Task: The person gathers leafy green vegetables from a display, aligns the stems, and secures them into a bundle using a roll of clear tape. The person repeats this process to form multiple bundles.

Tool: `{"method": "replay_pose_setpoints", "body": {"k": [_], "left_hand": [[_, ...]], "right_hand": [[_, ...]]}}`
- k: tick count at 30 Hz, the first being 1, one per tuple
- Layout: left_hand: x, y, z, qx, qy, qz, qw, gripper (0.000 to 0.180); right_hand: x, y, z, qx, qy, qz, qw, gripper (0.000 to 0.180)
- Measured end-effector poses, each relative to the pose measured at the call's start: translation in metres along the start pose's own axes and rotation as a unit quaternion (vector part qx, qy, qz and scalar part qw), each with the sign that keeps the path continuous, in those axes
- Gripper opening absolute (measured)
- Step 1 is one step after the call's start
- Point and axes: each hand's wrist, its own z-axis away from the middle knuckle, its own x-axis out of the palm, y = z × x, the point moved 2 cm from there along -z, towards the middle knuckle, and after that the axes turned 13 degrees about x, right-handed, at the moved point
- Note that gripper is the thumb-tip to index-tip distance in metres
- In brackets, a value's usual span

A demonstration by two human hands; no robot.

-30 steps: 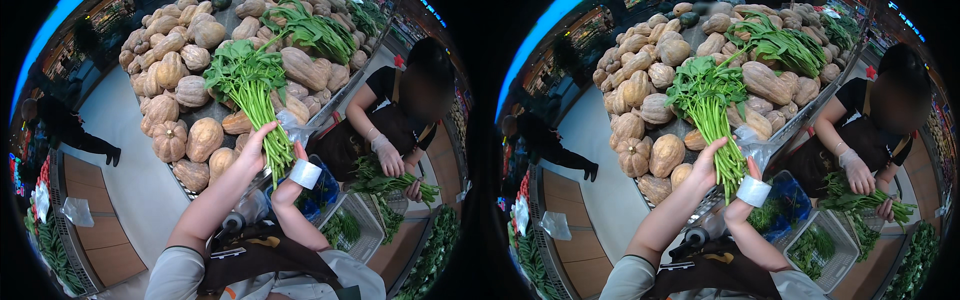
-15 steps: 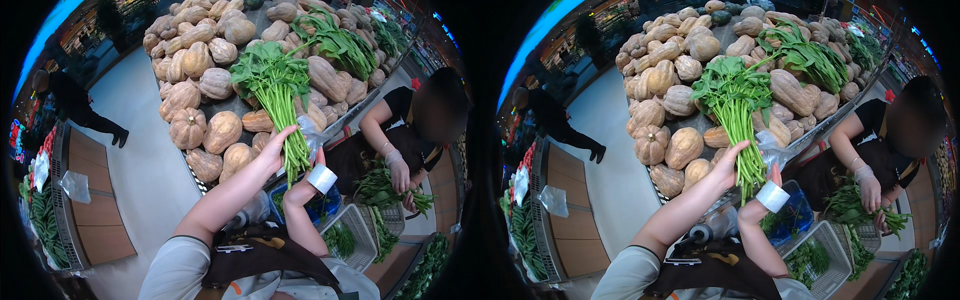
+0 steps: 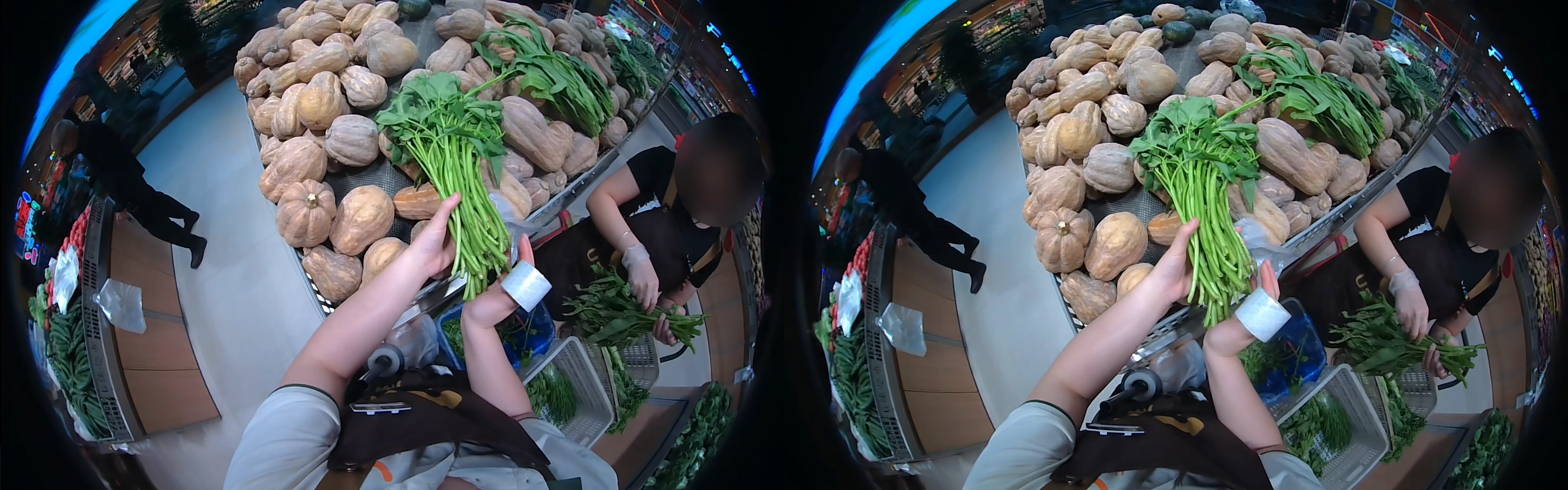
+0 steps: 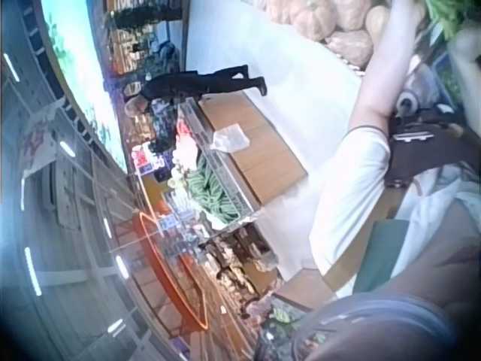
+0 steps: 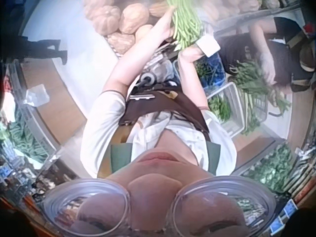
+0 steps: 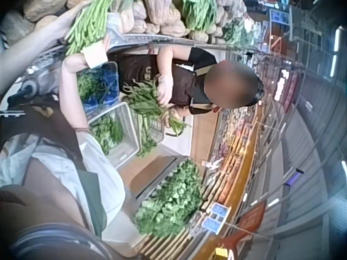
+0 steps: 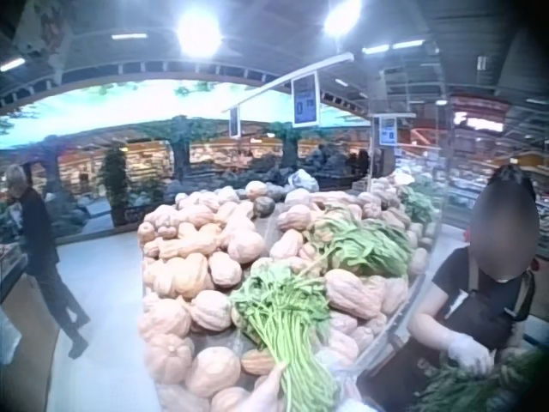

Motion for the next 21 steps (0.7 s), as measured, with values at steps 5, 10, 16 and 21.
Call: {"method": "replay_pose_setpoints", "body": {"k": [5, 10, 16, 21], "left_hand": [[0.011, -0.01, 0.003, 0.009, 0.035, 0.022, 0.999, 0.067], [0.029, -0.007, 0.016, 0.024, 0.029, 0.047, 0.998, 0.072], [0.036, -0.002, 0.017, 0.023, 0.059, 0.032, 0.998, 0.059], [0.049, 0.006, 0.016, 0.016, 0.09, 0.025, 0.995, 0.055]], "right_hand": [[0.01, -0.007, -0.005, -0.028, 0.011, 0.043, 0.999, 0.037], [0.0, -0.012, -0.003, -0.004, -0.03, 0.081, 0.996, 0.041], [-0.021, -0.023, 0.0, 0.086, -0.033, -0.067, 0.993, 0.046], [-0.086, -0.041, -0.019, -0.041, -0.216, 0.131, 0.967, 0.042]]}}
